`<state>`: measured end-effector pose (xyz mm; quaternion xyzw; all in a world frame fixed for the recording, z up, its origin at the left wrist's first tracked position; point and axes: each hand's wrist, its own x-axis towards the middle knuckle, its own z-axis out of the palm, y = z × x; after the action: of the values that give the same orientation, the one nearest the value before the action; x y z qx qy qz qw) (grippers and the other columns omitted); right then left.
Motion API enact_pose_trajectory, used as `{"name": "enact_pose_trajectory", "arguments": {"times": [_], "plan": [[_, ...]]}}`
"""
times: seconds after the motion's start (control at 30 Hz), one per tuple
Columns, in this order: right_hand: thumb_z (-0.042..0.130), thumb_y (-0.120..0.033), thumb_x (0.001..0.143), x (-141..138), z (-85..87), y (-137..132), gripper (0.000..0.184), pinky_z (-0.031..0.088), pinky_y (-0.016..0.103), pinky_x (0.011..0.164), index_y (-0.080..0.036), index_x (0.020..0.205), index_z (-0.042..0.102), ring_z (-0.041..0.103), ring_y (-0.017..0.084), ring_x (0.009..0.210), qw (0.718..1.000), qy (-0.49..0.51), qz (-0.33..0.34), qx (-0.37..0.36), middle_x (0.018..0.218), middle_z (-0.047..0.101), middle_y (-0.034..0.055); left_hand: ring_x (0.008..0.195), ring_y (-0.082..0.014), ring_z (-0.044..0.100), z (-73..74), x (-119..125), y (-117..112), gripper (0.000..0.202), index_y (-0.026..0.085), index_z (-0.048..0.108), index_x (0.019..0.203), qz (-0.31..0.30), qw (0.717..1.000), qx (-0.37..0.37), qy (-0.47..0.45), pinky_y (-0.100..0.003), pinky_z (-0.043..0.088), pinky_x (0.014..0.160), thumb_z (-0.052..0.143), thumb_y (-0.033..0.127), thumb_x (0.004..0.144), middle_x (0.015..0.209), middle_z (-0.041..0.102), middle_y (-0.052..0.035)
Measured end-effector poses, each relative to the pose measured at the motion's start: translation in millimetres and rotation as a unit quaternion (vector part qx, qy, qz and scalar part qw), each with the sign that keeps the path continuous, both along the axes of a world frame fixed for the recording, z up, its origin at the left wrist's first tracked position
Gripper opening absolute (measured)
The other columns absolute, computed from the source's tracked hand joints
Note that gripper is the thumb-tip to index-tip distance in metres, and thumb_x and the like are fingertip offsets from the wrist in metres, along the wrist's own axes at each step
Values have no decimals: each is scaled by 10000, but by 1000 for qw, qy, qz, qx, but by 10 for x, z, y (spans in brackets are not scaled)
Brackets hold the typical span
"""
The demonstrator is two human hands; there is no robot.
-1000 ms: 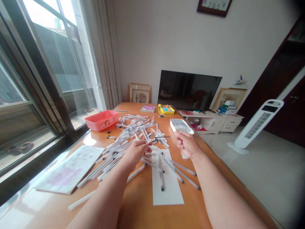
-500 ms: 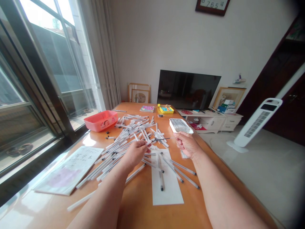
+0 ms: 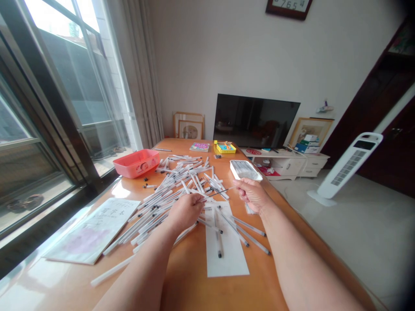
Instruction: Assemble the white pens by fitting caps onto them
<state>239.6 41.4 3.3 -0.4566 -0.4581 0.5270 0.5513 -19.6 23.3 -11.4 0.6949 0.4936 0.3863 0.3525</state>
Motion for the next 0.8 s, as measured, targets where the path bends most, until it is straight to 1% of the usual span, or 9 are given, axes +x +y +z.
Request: {"name": "enact_pose_trajectory", "arguments": {"times": [0.13, 0.3, 0.4, 0.47, 0.57, 0.67, 0.73, 0.8], "plan": [[806, -511, 692, -128, -32, -8, 409, 189, 200, 431, -180, 701, 565, 322, 55, 459, 998, -51, -24, 24, 543, 506, -46, 593, -186, 526, -19, 20, -10, 123, 229, 679, 642, -27, 999, 20, 39, -282, 336, 578, 583, 244, 718, 613, 630, -17], [741, -550, 758, -355, -61, -57, 389, 343, 232, 502, -189, 723, 602, 438, 101, 517, 988, -123, -44, 87, 574, 561, -22, 593, -183, 524, 77, 90, -68, 177, 205, 673, 651, -47, 998, -3, 44, -286, 336, 565, 524, 245, 738, 622, 626, -21], [665, -555, 826, -476, -73, -108, 383, 374, 247, 535, -191, 723, 608, 459, 119, 547, 969, -199, -56, 139, 593, 572, -11, 592, -174, 510, 124, 125, -93, 201, 187, 675, 657, -46, 998, -32, 32, -287, 349, 573, 508, 251, 747, 639, 632, -30], [595, -555, 878, -540, -84, -146, 398, 370, 246, 537, -189, 722, 615, 463, 123, 554, 950, -256, -50, 171, 596, 572, -11, 584, -165, 497, 121, 132, -88, 216, 175, 682, 674, -48, 997, -49, 22, -284, 348, 571, 495, 249, 753, 638, 626, -33], [518, -497, 936, -609, -91, -202, 394, 374, 240, 558, -181, 745, 656, 502, 128, 588, 921, -321, -23, 219, 606, 582, -12, 586, -155, 492, 81, 123, -57, 224, 155, 694, 716, -54, 996, -69, -5, -276, 344, 568, 488, 237, 751, 669, 642, -42], [502, -392, 952, -648, -77, -246, 322, 399, 236, 604, -187, 837, 723, 555, 133, 637, 900, -351, -3, 258, 646, 619, -13, 611, -152, 505, 51, 112, -30, 214, 147, 692, 731, -52, 994, -86, -30, -275, 362, 590, 492, 223, 740, 712, 665, -50], [510, -336, 942, -659, -62, -263, 281, 423, 236, 640, -194, 915, 751, 590, 136, 671, 896, -354, 3, 268, 692, 657, -8, 629, -153, 515, 53, 113, -29, 204, 145, 685, 722, -50, 993, -96, -46, -276, 378, 609, 493, 215, 734, 723, 672, -53], [520, -308, 926, -655, -56, -261, 271, 443, 239, 665, -198, 977, 761, 619, 143, 699, 903, -344, 7, 258, 730, 688, -1, 647, -156, 525, 70, 118, -38, 200, 142, 681, 713, -51, 992, -103, -58, -279, 387, 622, 496, 215, 732, 737, 682, -61]]}}
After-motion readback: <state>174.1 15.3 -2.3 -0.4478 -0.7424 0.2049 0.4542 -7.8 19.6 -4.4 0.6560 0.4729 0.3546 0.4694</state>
